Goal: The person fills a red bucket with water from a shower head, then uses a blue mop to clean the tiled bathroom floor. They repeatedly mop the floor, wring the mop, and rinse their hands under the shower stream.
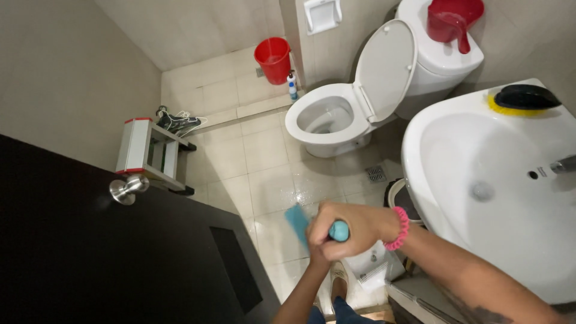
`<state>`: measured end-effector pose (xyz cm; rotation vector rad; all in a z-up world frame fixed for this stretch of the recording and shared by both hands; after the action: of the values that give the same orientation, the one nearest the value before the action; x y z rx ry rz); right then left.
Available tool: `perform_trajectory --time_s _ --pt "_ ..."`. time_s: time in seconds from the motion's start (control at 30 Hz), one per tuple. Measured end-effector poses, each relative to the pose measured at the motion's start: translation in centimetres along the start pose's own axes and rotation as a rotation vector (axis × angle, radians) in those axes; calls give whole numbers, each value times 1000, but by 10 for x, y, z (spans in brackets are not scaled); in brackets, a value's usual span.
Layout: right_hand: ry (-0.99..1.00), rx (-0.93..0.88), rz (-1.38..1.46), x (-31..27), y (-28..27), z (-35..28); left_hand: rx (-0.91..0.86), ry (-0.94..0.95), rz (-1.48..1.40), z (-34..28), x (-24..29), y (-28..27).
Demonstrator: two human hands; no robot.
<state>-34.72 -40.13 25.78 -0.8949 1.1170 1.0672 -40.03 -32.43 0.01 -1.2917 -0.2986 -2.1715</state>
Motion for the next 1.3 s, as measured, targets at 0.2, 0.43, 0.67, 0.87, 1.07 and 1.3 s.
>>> perform_trajectory --time_s 0.2,0.43,0.67,0.87,1.07,1.3 --pt "26 104 -300 20 -22 -7 -112 -185 -34 19 -3 44" --pt "20 319 -487 25 -28 -22 -247 -345 -85 37 3 91" --pt "-75 289 -365 -22 32 -25 9 -292 -309 7 30 52" --pt "27 167 -436 -16 44 -10 145 -358 86 -25 -29 32" --pt "53 202 -285 22 28 -12 84 -535 234 31 36 20" --pt "63 323 -367 56 -19 0 -223 -510 180 69 6 80"
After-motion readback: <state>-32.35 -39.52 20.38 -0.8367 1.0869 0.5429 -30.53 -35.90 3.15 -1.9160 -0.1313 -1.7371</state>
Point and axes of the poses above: each hand's wrist, its own z-axis towards the middle knuckle, its own y-axis out of the palm, x = y × z, the point moved 5 cm from there along z, towards the middle knuckle, and after that the axes turned 12 degrees about x, right-handed, at the moved point
